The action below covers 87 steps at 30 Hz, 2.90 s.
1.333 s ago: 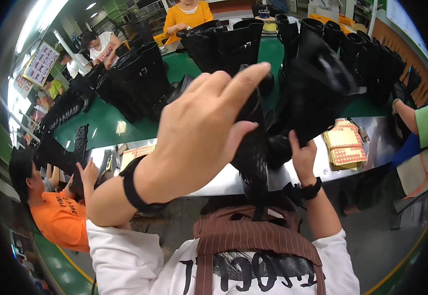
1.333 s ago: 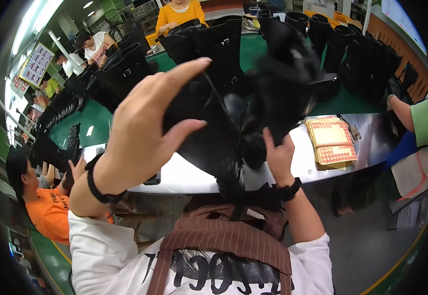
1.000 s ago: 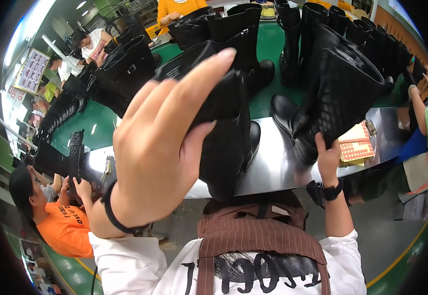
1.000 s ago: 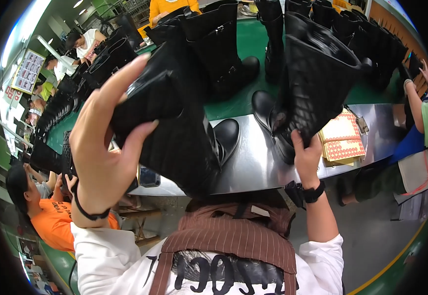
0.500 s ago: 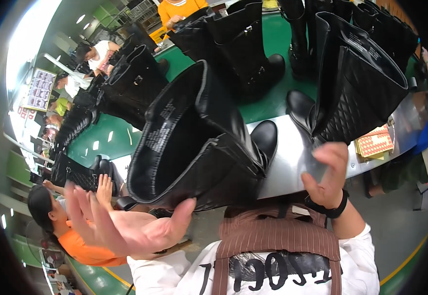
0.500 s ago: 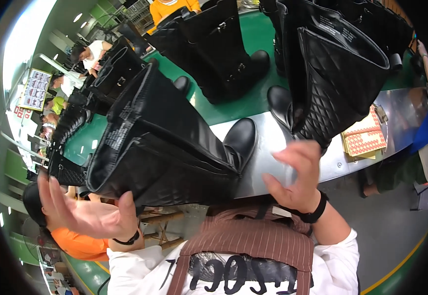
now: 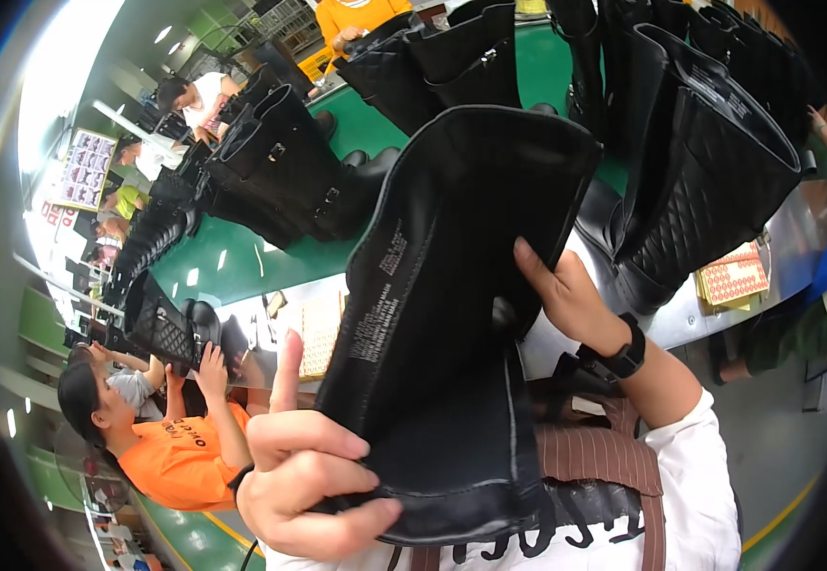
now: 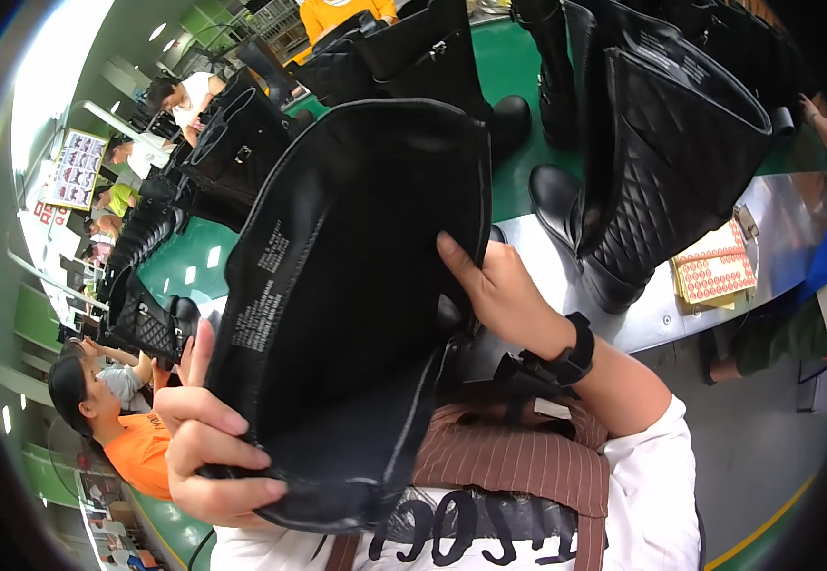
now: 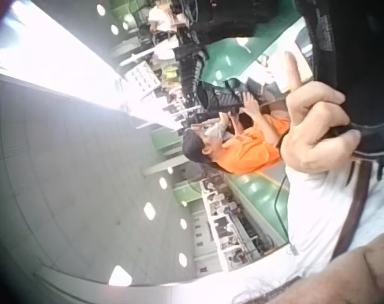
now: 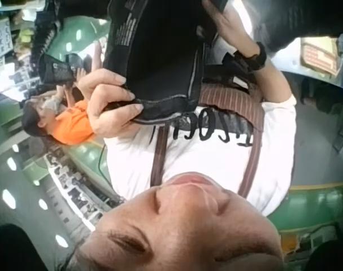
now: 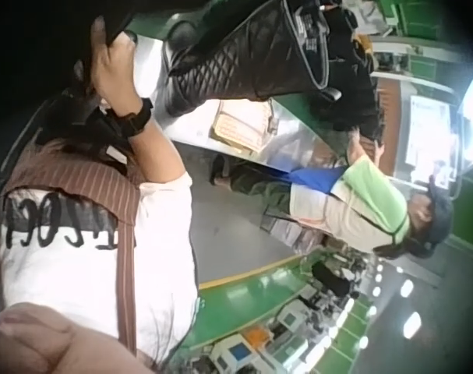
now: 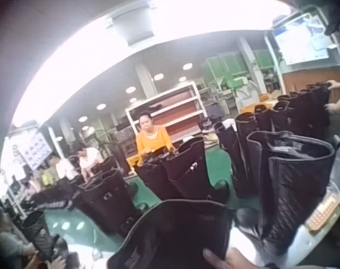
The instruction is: Inspect and zip up tall black leather boots at a quality control station.
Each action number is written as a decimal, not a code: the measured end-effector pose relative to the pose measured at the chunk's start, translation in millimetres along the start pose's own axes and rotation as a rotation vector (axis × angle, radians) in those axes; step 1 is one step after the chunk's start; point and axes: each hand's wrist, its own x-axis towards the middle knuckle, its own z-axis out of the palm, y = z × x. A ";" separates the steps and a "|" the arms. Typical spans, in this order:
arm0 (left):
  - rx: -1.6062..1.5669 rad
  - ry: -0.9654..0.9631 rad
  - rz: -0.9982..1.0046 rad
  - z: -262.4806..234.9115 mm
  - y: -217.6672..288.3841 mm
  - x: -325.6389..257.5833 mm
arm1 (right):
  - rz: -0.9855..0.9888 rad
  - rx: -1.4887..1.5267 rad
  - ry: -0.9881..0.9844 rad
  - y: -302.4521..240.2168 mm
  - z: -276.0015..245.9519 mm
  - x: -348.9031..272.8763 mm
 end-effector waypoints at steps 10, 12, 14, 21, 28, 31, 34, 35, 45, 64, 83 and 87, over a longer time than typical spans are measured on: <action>0.561 0.373 0.114 21.8 -46.6 11.5 | -0.122 -0.182 0.056 -16.9 -11.8 3.7; 0.401 0.420 0.130 48.3 -74.3 -5.5 | -0.201 -0.197 0.144 -9.2 -10.1 3.9; 0.237 0.462 -0.037 86.1 -96.9 -36.8 | -0.079 -0.307 0.117 0.7 -20.7 -6.9; -0.385 -0.061 -0.777 150.9 -115.8 -125.9 | 0.280 -0.352 -0.065 60.4 -38.4 -63.0; -0.538 -0.181 -0.957 161.8 -123.3 -137.8 | 0.189 -0.322 -0.217 106.9 -18.7 -50.6; -0.527 -0.178 -0.942 164.0 -123.0 -139.4 | 0.602 0.044 -0.443 100.8 -28.2 -39.8; -0.459 -0.152 -0.924 170.1 -120.1 -140.5 | 0.628 0.035 -0.420 72.8 -26.4 -34.6; -0.467 -0.111 -0.921 171.7 -119.8 -139.9 | 0.644 -0.053 -0.376 58.8 -24.4 -30.9; -0.465 -0.195 -0.978 174.1 -133.9 -121.8 | 0.244 0.223 -0.525 -94.1 -29.3 13.4; -0.359 -0.055 -0.771 147.6 -131.8 -100.1 | 0.179 0.142 -0.383 -69.7 -30.9 34.2; 0.671 0.090 -0.017 82.1 -60.3 77.4 | 0.227 0.166 -0.329 -55.6 -34.1 11.0; 0.617 0.024 0.013 81.0 -59.3 80.1 | 0.164 0.286 -0.355 -67.0 -31.7 19.3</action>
